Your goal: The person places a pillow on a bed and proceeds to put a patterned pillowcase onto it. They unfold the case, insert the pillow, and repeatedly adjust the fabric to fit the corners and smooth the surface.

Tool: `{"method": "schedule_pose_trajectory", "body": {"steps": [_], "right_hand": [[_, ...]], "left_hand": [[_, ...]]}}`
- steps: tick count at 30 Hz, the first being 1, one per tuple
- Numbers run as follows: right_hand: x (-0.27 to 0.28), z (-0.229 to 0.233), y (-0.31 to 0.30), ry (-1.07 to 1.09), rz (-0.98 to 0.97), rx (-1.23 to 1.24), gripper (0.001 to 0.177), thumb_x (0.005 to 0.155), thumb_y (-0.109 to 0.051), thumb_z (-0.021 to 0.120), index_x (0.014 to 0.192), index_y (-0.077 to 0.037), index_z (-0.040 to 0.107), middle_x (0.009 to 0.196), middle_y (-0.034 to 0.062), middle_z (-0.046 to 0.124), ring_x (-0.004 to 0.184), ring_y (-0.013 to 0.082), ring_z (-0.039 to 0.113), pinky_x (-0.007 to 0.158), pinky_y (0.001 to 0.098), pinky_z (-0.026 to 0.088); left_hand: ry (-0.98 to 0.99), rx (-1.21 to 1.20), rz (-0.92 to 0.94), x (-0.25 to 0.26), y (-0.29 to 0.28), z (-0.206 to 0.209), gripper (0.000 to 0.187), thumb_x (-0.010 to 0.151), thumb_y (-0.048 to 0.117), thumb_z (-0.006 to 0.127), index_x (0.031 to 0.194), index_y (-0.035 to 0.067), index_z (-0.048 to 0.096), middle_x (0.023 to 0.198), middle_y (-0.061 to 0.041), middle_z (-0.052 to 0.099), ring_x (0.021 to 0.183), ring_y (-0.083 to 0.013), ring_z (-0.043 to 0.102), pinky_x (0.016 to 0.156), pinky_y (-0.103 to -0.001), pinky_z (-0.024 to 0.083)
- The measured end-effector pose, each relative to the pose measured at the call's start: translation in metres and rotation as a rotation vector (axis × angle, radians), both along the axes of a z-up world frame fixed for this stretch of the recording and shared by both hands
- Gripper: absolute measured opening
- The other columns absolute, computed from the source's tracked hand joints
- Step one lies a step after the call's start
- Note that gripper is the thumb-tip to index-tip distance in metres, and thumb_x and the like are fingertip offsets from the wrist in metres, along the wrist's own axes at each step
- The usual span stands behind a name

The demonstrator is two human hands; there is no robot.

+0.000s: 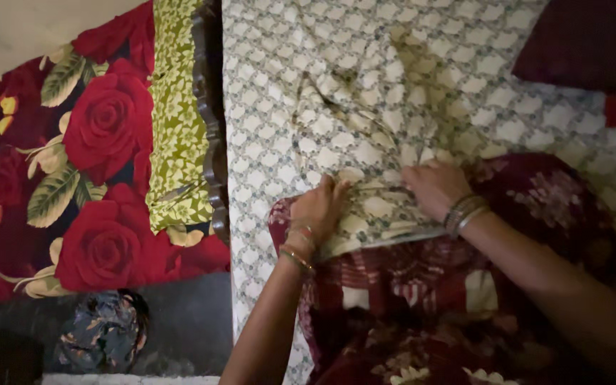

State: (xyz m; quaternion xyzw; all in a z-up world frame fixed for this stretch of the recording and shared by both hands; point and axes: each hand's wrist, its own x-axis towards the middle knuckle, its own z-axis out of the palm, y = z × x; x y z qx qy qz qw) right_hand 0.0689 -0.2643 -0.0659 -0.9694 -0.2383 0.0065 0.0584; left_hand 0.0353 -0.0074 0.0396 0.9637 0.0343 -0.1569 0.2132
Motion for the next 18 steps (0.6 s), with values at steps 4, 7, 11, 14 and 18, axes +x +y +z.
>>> {"method": "schedule_pose_trajectory", "body": {"steps": [4, 7, 11, 14, 18], "right_hand": [[0.019, 0.048, -0.013, 0.431, -0.222, 0.032, 0.021, 0.102, -0.037, 0.055, 0.102, -0.020, 0.069, 0.079, 0.0057, 0.068, 0.076, 0.0252, 0.069, 0.069, 0.0449, 0.058], [0.068, 0.040, -0.015, -0.050, -0.298, 0.344, 0.032, 0.095, -0.041, 0.069, 0.112, -0.014, 0.070, 0.103, 0.0121, 0.068, 0.092, 0.0327, 0.067, 0.077, 0.0482, 0.056], [0.139, -0.017, -0.024, 0.028, -0.425, 0.700, 0.054, 0.092, -0.046, 0.076, 0.126, -0.007, 0.060, 0.120, 0.0182, 0.064, 0.108, 0.0350, 0.063, 0.091, 0.0490, 0.052], [0.149, -0.038, -0.023, 0.172, -0.510, 0.871, 0.073, 0.089, -0.049, 0.081, 0.136, -0.002, 0.053, 0.132, 0.0228, 0.062, 0.120, 0.0368, 0.061, 0.101, 0.0496, 0.049], [0.112, -0.019, -0.032, 0.037, -0.569, 1.131, 0.069, 0.088, -0.050, 0.075, 0.139, -0.007, 0.054, 0.130, 0.0147, 0.070, 0.117, 0.0284, 0.067, 0.101, 0.0421, 0.052]], "left_hand": [[-0.310, 0.033, 0.065, 0.076, 0.017, -0.051, 0.070, 0.098, 0.057, 0.057, 0.135, -0.001, 0.046, 0.136, -0.031, 0.053, 0.115, -0.0528, 0.058, 0.095, -0.056, 0.050], [-0.314, -0.131, 0.411, 0.143, 0.026, -0.086, 0.097, 0.086, 0.066, 0.063, 0.147, -0.004, 0.033, 0.140, -0.031, 0.044, 0.116, -0.0538, 0.057, 0.096, -0.058, 0.049], [-0.239, -0.212, 0.647, 0.175, 0.018, -0.110, 0.091, 0.084, 0.065, 0.069, 0.135, -0.002, 0.037, 0.138, -0.030, 0.042, 0.114, -0.0524, 0.056, 0.094, -0.058, 0.048], [-0.426, -0.136, 0.647, 0.178, 0.016, -0.122, 0.055, 0.096, 0.050, 0.060, 0.122, 0.004, 0.048, 0.129, -0.028, 0.053, 0.102, -0.0495, 0.063, 0.086, -0.058, 0.051], [-0.486, -0.591, 0.871, 0.192, 0.026, -0.143, 0.039, 0.107, 0.042, 0.047, 0.102, 0.004, 0.052, 0.088, -0.022, 0.071, 0.079, -0.0381, 0.072, 0.072, -0.053, 0.055]]}}
